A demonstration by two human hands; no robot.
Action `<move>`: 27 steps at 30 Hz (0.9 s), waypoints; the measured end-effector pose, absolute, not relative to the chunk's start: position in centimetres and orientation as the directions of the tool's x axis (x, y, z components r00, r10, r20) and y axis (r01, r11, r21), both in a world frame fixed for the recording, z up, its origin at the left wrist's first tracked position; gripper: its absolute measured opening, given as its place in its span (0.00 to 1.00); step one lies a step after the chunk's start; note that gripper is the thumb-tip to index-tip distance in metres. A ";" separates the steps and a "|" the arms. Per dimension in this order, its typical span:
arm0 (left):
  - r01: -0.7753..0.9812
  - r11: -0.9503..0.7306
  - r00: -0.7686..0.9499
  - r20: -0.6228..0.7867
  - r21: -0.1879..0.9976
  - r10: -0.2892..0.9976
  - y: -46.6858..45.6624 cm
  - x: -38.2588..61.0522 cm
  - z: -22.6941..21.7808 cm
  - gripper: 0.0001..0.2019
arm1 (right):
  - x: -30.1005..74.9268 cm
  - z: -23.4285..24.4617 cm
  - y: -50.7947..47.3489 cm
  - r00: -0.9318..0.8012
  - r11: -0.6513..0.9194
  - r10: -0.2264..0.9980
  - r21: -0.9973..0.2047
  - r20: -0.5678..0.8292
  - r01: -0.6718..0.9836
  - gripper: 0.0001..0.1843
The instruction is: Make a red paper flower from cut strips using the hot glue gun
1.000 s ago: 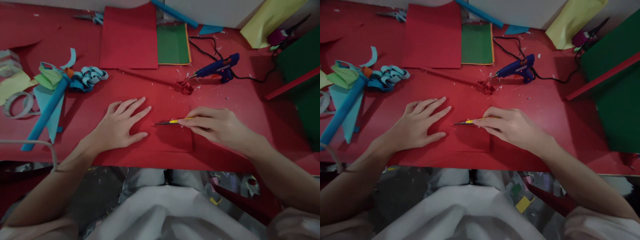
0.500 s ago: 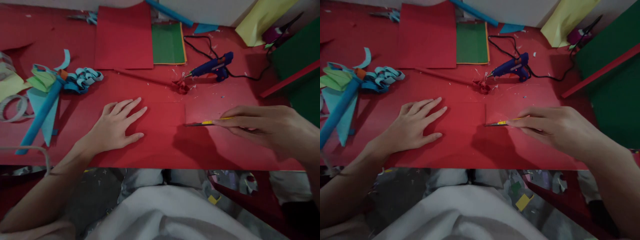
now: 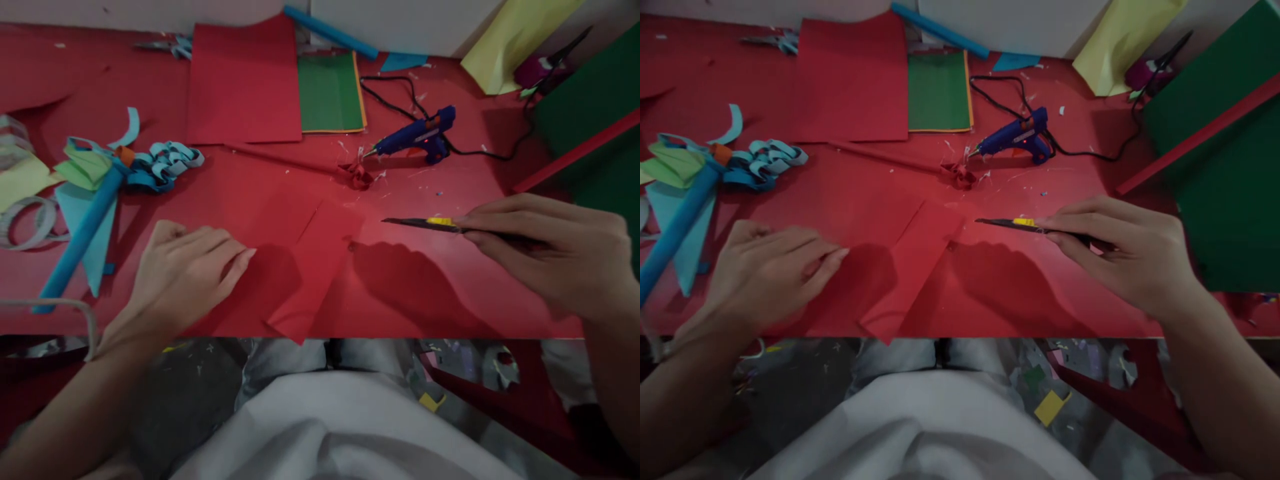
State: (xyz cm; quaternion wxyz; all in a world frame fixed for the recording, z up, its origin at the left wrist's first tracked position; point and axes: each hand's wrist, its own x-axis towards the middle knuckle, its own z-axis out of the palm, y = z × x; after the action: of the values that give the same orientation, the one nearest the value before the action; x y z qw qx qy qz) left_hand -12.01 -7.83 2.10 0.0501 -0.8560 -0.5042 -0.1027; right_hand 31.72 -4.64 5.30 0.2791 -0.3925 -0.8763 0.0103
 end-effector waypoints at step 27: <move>0.791 -0.590 0.578 0.115 0.162 0.808 -7.0 -11.3 -0.2 0.24 | 30.1 4.9 -5.4 -0.554 0.713 0.698 -0.376 0.453 0.591 0.22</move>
State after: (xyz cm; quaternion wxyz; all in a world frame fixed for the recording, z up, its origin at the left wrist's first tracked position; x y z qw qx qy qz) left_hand -11.27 -6.97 -0.24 -0.0463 -0.8872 -0.4505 -0.0883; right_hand 30.14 -5.38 4.85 0.2965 -0.3678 -0.8768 0.0902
